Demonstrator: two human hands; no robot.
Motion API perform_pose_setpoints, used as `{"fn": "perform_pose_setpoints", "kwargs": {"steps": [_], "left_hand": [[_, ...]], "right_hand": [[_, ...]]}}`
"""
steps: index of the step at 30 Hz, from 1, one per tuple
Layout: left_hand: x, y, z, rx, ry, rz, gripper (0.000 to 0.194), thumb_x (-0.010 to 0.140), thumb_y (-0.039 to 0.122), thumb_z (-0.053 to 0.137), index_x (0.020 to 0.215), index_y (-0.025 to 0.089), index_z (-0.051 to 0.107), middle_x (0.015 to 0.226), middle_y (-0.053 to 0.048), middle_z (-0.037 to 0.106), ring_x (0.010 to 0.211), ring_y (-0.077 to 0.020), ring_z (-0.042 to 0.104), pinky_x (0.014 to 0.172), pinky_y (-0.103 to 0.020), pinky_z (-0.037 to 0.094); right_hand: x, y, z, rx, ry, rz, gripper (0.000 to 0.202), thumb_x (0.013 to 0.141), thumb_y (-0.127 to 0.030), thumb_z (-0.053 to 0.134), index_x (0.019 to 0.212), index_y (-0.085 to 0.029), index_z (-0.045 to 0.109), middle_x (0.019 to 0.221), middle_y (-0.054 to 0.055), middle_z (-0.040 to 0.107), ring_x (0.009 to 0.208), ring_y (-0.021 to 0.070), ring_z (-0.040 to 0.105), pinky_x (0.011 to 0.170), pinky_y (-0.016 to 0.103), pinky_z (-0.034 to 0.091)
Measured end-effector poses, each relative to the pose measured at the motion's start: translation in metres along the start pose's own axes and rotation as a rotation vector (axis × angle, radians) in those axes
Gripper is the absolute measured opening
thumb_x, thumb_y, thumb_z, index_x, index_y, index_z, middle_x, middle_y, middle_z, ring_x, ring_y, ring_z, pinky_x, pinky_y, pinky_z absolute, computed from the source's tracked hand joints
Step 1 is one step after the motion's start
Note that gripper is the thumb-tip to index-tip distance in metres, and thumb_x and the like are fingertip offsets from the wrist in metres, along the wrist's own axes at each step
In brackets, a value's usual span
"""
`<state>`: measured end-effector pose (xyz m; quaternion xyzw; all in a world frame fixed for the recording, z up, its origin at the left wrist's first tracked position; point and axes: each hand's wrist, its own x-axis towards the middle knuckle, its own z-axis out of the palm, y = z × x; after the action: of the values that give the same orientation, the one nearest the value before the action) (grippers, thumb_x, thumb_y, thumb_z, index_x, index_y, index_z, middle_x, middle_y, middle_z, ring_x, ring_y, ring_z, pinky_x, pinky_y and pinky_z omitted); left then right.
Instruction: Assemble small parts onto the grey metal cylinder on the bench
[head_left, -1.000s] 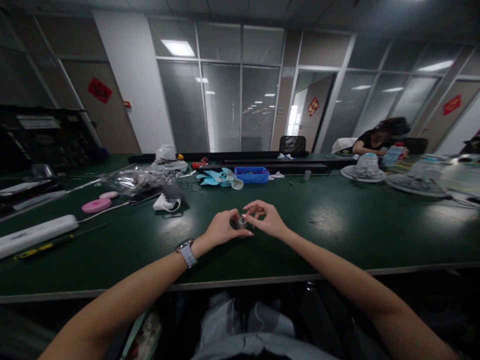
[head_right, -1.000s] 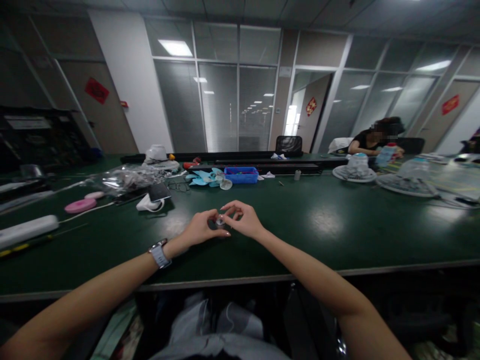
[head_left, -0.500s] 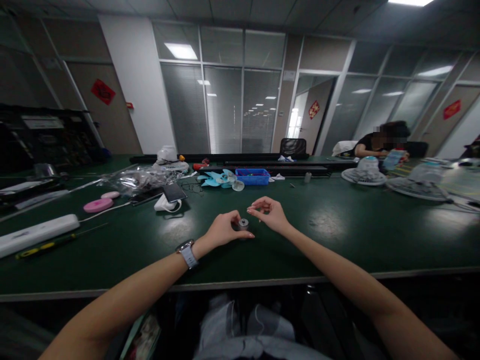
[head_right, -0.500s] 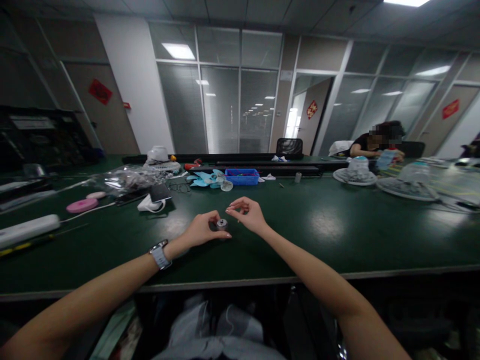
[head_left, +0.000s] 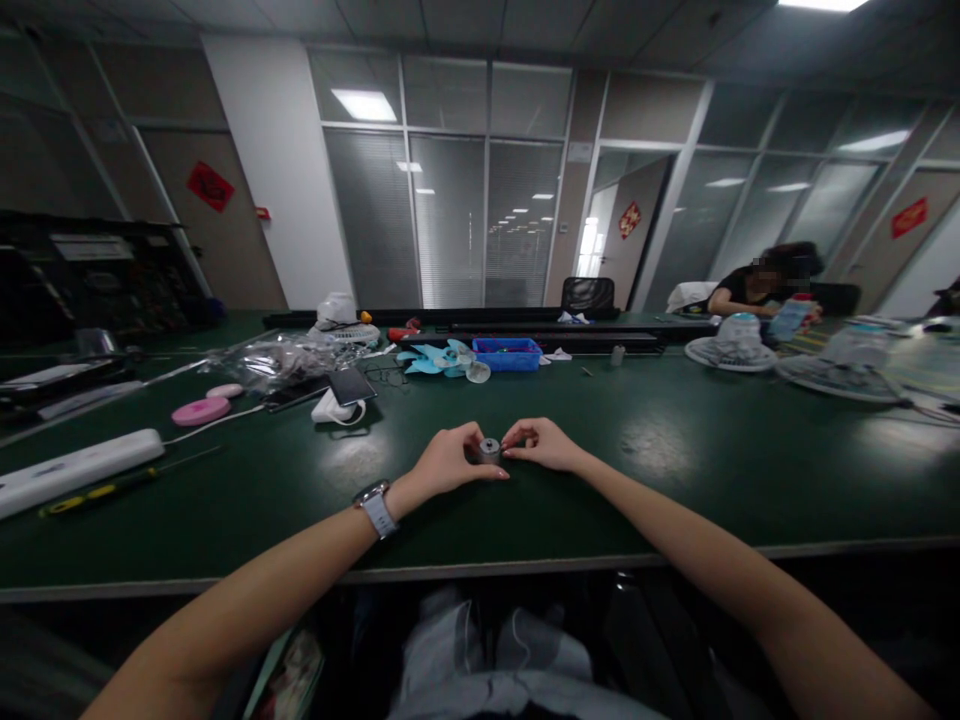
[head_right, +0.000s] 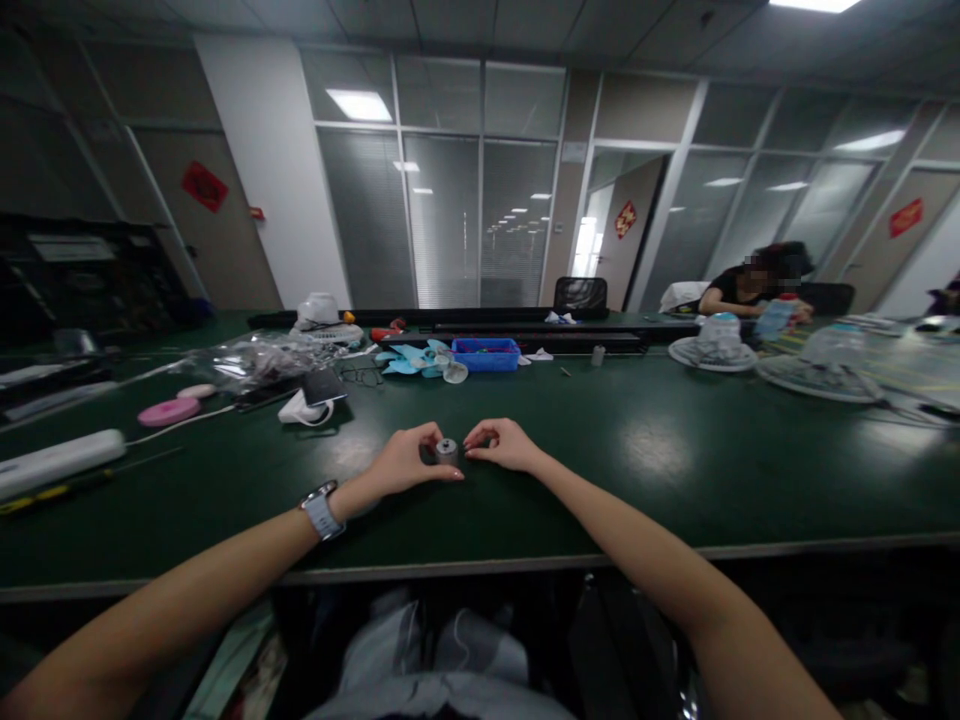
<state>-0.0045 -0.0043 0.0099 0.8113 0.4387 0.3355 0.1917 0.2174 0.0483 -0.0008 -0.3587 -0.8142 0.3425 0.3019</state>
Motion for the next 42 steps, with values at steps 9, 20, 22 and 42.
{"fn": "perform_pose_setpoints", "kwargs": {"steps": [9, 20, 22, 42], "left_hand": [[0.001, -0.002, 0.000, 0.013, -0.013, 0.010, 0.056, 0.057, 0.064, 0.073, 0.083, 0.018, 0.054, 0.074, 0.000, 0.065, 0.065, -0.0154, 0.059, 0.056, -0.024, 0.041], [0.002, -0.002, 0.000, 0.036, -0.009, 0.041, 0.054, 0.059, 0.065, 0.071, 0.081, 0.017, 0.056, 0.071, 0.000, 0.063, 0.062, -0.0140, 0.056, 0.054, -0.023, 0.039], [0.001, -0.002, 0.000, 0.030, -0.011, 0.047, 0.054, 0.060, 0.064, 0.071, 0.083, 0.017, 0.056, 0.072, 0.000, 0.063, 0.063, -0.0141, 0.056, 0.054, -0.023, 0.039], [0.002, -0.001, 0.000, 0.038, -0.007, 0.041, 0.053, 0.059, 0.063, 0.072, 0.081, 0.018, 0.056, 0.067, 0.002, 0.060, 0.060, -0.0132, 0.056, 0.053, -0.023, 0.038]], "right_hand": [[-0.005, -0.041, 0.019, 0.237, 0.341, -0.139, 0.025, 0.071, -0.039, 0.072, 0.079, -0.017, 0.062, 0.088, 0.006, 0.073, 0.051, 0.0092, 0.053, 0.046, 0.022, 0.039], [-0.008, -0.048, 0.028, 0.043, 0.270, -0.234, 0.007, 0.076, -0.024, 0.067, 0.080, -0.017, 0.068, 0.083, 0.004, 0.073, 0.056, 0.0098, 0.053, 0.052, 0.023, 0.039], [-0.009, -0.050, 0.027, 0.023, 0.283, -0.249, 0.007, 0.077, -0.023, 0.067, 0.080, -0.017, 0.069, 0.084, 0.004, 0.073, 0.059, 0.0108, 0.055, 0.054, 0.023, 0.040], [-0.005, -0.051, 0.023, 0.033, 0.269, -0.198, 0.030, 0.068, -0.039, 0.076, 0.085, -0.017, 0.065, 0.076, 0.002, 0.068, 0.050, 0.0077, 0.049, 0.046, 0.021, 0.038]]}}
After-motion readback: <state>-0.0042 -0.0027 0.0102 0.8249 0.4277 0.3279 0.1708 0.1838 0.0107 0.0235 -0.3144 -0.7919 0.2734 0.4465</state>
